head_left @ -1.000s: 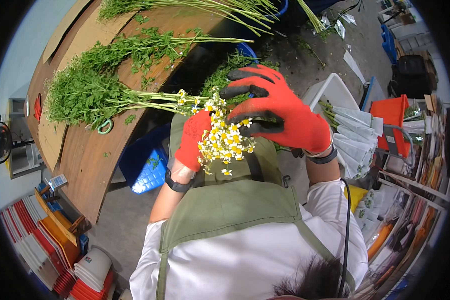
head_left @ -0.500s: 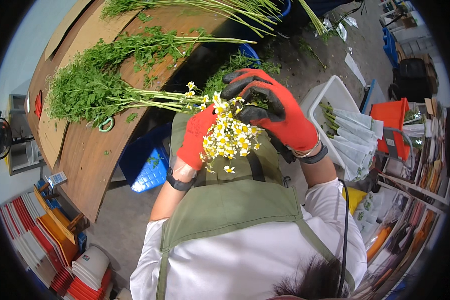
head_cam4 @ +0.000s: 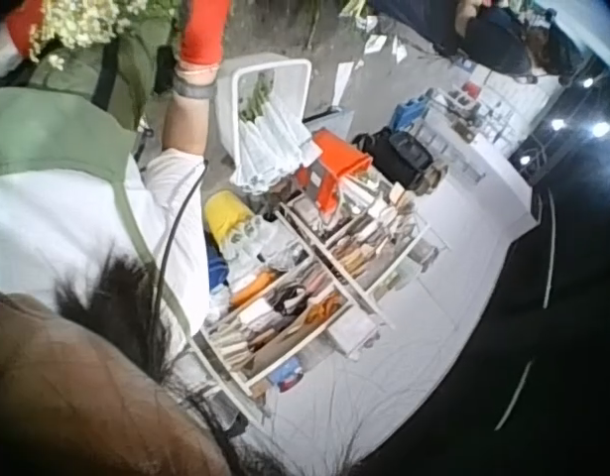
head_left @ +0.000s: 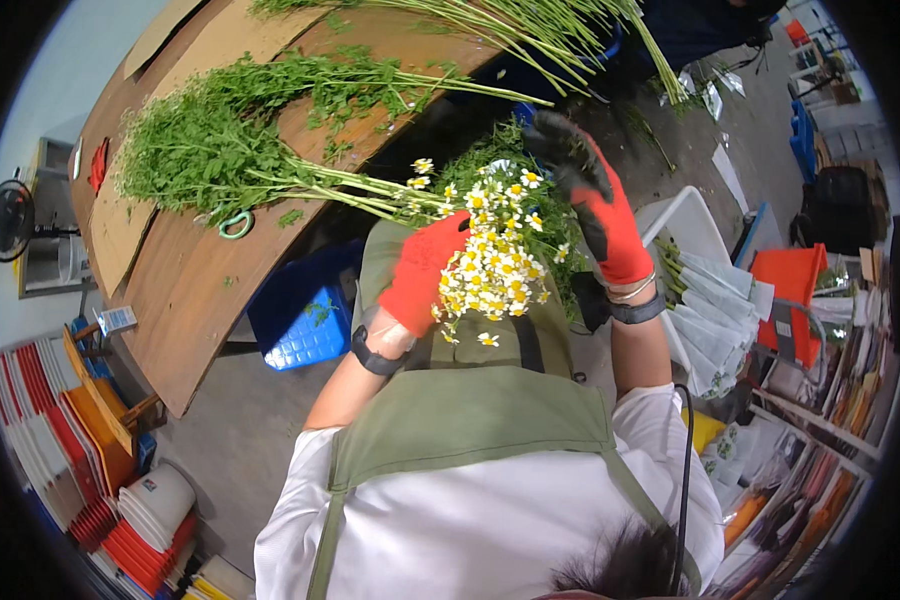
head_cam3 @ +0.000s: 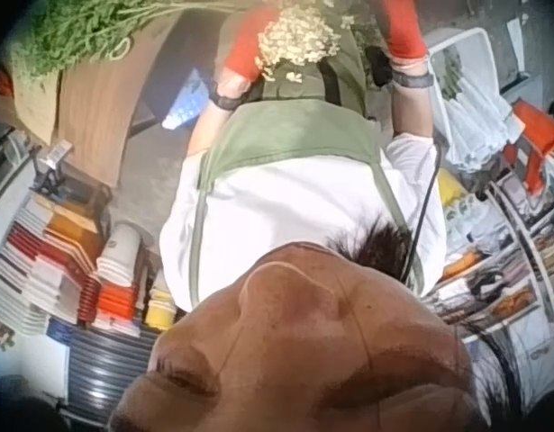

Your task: Clean and sort feverfew (white chamomile-like) flowers by removing lower leaves and grouping stems.

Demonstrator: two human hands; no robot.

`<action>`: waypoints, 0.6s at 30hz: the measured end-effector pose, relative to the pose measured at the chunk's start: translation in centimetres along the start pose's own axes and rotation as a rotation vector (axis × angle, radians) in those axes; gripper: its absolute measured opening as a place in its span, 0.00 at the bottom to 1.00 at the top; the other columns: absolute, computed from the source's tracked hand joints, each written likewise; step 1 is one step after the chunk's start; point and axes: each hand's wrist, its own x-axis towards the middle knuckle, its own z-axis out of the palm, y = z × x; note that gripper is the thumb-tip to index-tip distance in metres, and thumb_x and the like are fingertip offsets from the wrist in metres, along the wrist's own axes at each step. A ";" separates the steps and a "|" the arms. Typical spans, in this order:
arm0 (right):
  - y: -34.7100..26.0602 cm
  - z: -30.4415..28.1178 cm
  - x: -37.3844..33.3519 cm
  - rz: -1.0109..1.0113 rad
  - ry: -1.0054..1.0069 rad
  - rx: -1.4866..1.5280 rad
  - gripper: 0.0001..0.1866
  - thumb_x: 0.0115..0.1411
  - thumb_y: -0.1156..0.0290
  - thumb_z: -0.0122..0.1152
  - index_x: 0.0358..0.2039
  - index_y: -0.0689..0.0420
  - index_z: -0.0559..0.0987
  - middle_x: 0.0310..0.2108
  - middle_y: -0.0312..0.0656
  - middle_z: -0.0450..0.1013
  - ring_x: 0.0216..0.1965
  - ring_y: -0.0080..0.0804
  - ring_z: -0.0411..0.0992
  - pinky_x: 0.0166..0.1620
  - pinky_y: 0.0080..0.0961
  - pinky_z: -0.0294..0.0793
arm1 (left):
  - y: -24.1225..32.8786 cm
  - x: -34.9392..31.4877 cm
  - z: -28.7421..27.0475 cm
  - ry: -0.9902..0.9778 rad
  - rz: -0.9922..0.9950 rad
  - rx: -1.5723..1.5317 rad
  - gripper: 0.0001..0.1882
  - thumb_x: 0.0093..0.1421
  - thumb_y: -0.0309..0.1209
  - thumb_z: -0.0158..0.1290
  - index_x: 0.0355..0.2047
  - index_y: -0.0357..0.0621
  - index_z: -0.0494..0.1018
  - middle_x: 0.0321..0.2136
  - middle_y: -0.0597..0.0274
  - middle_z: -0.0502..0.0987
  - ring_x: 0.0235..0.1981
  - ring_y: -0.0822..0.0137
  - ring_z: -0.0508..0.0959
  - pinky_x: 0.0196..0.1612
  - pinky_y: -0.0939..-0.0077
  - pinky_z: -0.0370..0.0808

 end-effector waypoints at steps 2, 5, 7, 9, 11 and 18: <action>0.1 -0.5 0.3 0.176 -0.190 -0.026 0.45 0.50 0.80 0.61 0.71 0.60 0.59 0.69 0.42 0.60 0.71 0.33 0.55 0.68 0.30 0.57 | 0.4 0.5 -0.3 0.001 0.053 0.098 0.18 0.61 0.26 0.54 0.52 0.41 0.75 0.50 0.51 0.78 0.49 0.49 0.78 0.52 0.62 0.76; 3.2 -2.6 -0.5 0.152 -0.297 -0.454 0.45 0.50 0.78 0.61 0.71 0.59 0.59 0.69 0.43 0.61 0.70 0.38 0.58 0.70 0.30 0.53 | 0.8 1.0 -0.5 0.032 0.273 0.297 0.18 0.60 0.27 0.55 0.51 0.41 0.75 0.46 0.49 0.78 0.47 0.49 0.78 0.49 0.62 0.76; 6.1 -4.3 -0.9 0.285 -0.345 -0.434 0.47 0.51 0.77 0.64 0.72 0.59 0.57 0.70 0.47 0.59 0.72 0.40 0.54 0.71 0.32 0.50 | 2.4 1.7 -0.4 -0.041 0.072 0.181 0.18 0.59 0.27 0.54 0.51 0.42 0.74 0.44 0.50 0.77 0.45 0.48 0.78 0.47 0.61 0.76; 12.5 -7.1 -1.4 -0.003 -0.395 -0.936 0.46 0.56 0.72 0.65 0.73 0.57 0.55 0.71 0.50 0.55 0.73 0.42 0.51 0.72 0.35 0.49 | 2.2 1.8 -0.2 0.017 0.183 0.217 0.18 0.58 0.27 0.53 0.50 0.43 0.74 0.41 0.52 0.76 0.43 0.48 0.78 0.44 0.61 0.76; 14.6 -7.4 -1.2 -0.021 -0.432 -1.086 0.55 0.44 0.63 0.72 0.71 0.62 0.55 0.71 0.59 0.52 0.72 0.56 0.51 0.72 0.44 0.51 | 2.6 1.8 -0.6 -0.024 0.176 0.289 0.17 0.57 0.27 0.53 0.48 0.44 0.74 0.41 0.53 0.76 0.42 0.48 0.78 0.44 0.60 0.76; 13.9 -3.8 -2.5 0.481 -0.328 -0.588 0.34 0.62 0.69 0.57 0.69 0.59 0.62 0.66 0.53 0.63 0.66 0.49 0.61 0.69 0.42 0.58 | 4.5 2.4 -0.3 0.008 0.160 0.280 0.20 0.55 0.28 0.56 0.50 0.44 0.75 0.45 0.52 0.76 0.46 0.49 0.77 0.47 0.61 0.76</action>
